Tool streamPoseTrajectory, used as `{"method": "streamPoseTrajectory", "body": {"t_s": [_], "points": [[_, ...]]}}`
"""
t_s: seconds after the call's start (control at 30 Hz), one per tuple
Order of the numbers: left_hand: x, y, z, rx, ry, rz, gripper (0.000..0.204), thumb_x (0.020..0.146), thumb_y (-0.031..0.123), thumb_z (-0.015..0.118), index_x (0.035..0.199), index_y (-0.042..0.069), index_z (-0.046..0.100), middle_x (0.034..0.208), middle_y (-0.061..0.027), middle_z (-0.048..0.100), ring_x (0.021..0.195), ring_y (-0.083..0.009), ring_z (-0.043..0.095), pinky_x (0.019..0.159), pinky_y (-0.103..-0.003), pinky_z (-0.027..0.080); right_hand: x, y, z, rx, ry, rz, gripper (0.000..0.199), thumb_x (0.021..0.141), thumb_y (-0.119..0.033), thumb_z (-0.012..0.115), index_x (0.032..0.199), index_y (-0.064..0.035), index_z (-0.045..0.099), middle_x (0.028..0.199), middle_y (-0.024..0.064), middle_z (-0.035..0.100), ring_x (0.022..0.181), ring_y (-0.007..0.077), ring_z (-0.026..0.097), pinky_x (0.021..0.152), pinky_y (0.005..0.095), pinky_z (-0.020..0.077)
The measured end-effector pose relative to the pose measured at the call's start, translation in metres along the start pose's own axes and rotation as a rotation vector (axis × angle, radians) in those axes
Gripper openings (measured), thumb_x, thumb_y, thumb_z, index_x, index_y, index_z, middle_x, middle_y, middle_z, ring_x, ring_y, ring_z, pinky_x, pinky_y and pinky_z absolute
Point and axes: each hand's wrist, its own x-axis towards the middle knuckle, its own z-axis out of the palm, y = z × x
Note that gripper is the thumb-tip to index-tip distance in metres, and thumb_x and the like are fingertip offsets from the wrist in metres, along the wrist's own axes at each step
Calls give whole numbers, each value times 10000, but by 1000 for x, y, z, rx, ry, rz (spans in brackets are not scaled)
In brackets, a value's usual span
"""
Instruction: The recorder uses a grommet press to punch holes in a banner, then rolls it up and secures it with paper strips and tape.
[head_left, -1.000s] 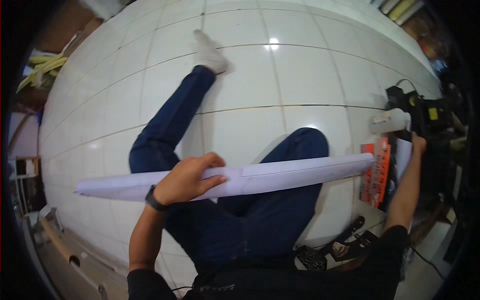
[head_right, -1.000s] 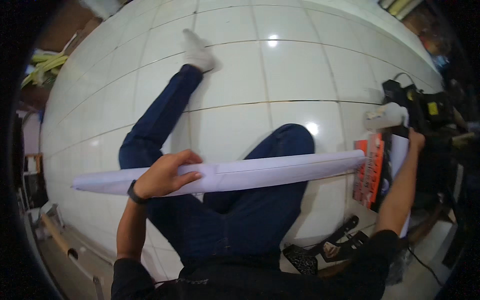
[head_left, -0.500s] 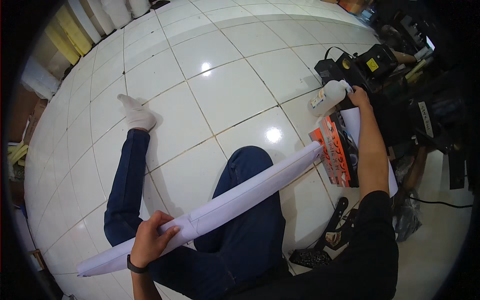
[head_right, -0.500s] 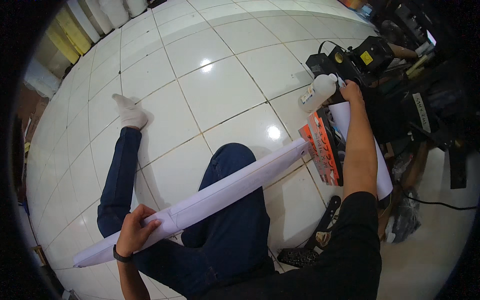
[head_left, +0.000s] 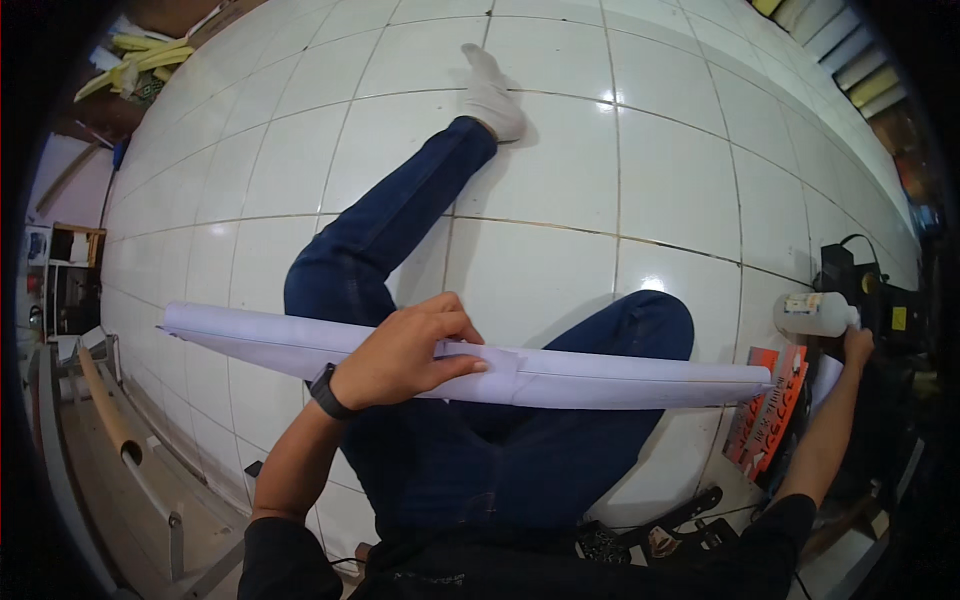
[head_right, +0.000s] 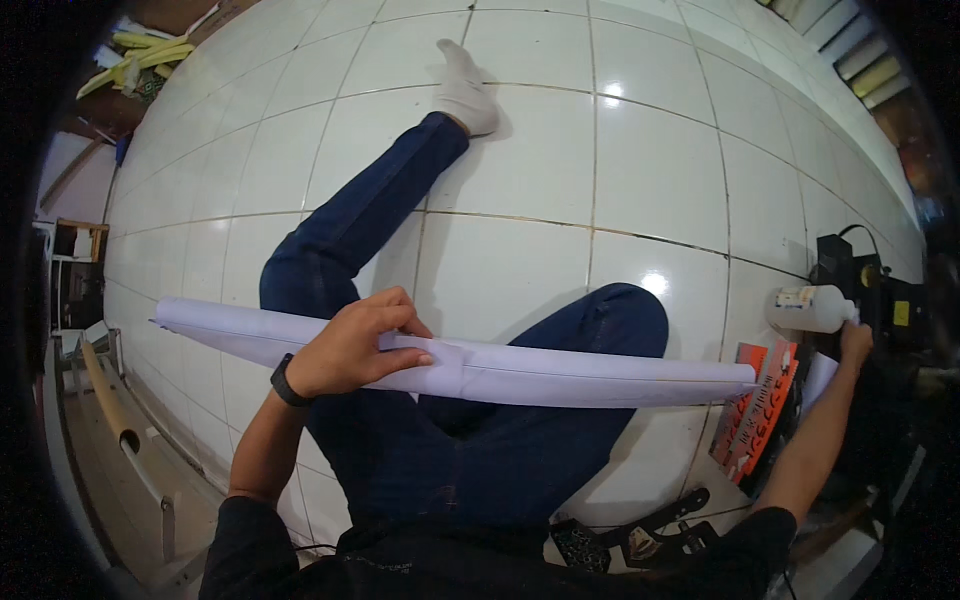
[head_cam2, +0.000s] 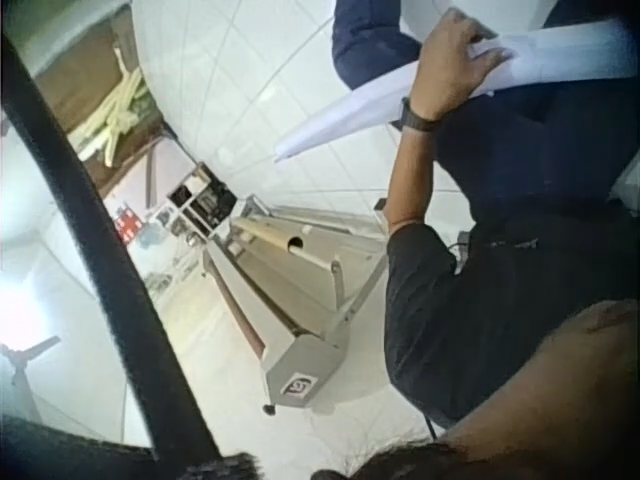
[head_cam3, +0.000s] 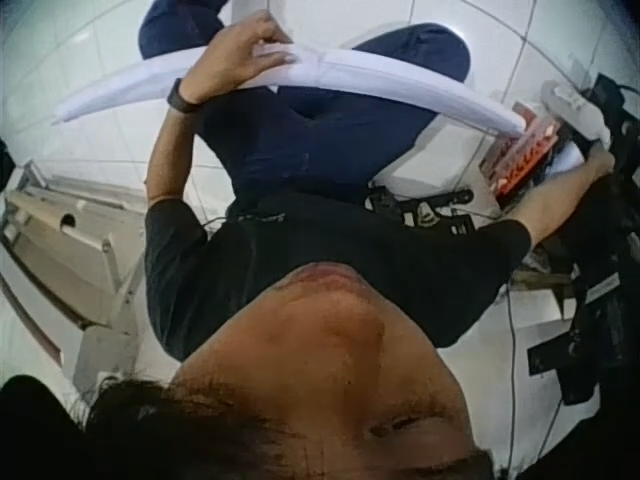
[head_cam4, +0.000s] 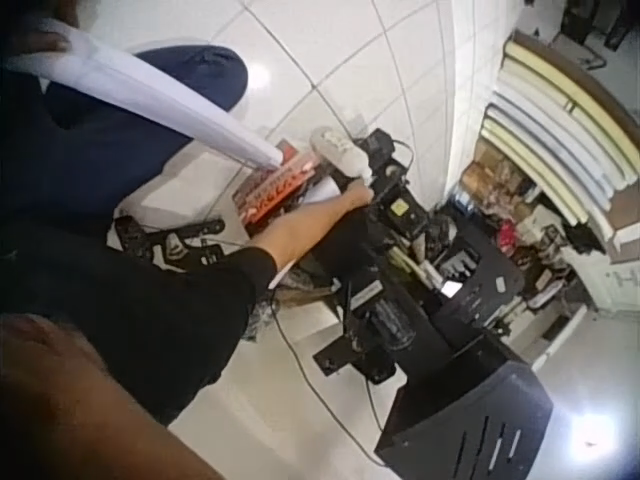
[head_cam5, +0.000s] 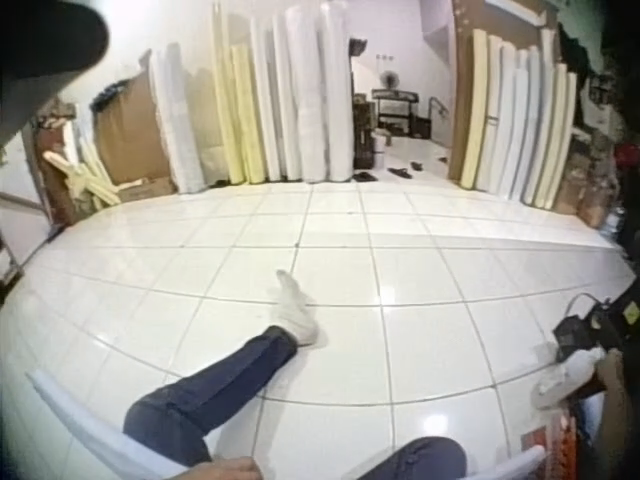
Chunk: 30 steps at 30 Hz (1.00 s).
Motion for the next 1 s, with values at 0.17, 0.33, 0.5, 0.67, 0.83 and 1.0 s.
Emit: {"method": "streamPoseTrajectory", "body": {"t_s": [0.17,0.33,0.5,0.67,0.83,1.0], "points": [[-5,5,0,44,-3,-22,186,857,178,719,930,13,670,926,-111,582,877,-281,626,763,-357,511,-15,-42,-62,163,359,129,561,871,-491,622,1060,35,668,1036,226,698,955,360,681,848,436,529],[-20,9,14,113,139,94,168,784,108,762,885,27,656,887,-105,563,810,-290,596,704,-379,490,-147,-165,-152,1325,316,-276,282,988,-179,557,1147,54,575,982,136,699,810,159,677,753,278,548],[-34,13,24,176,224,122,198,723,63,809,859,20,671,855,-95,556,808,-281,584,706,-365,477,-330,-280,-212,1576,-264,-604,238,968,-118,541,1150,34,557,1006,157,688,807,162,662,741,292,541],[-28,5,23,78,294,45,134,771,57,763,835,11,655,855,-101,562,822,-283,585,722,-362,470,-441,-339,-235,1638,-739,-802,193,935,-70,553,1105,20,557,942,100,633,765,117,609,707,268,518],[-29,-1,30,74,309,47,142,764,49,764,830,14,644,850,-98,566,818,-285,586,718,-366,468,-488,-363,-231,1626,-946,-765,157,925,-47,549,1067,18,564,894,49,602,733,76,560,668,236,491],[-34,-11,48,420,583,353,173,711,76,790,814,66,651,808,-53,547,789,-260,582,715,-370,464,-509,-374,-226,1531,-1016,-708,132,903,-66,592,1009,11,583,820,16,593,718,54,543,653,217,452]]}}
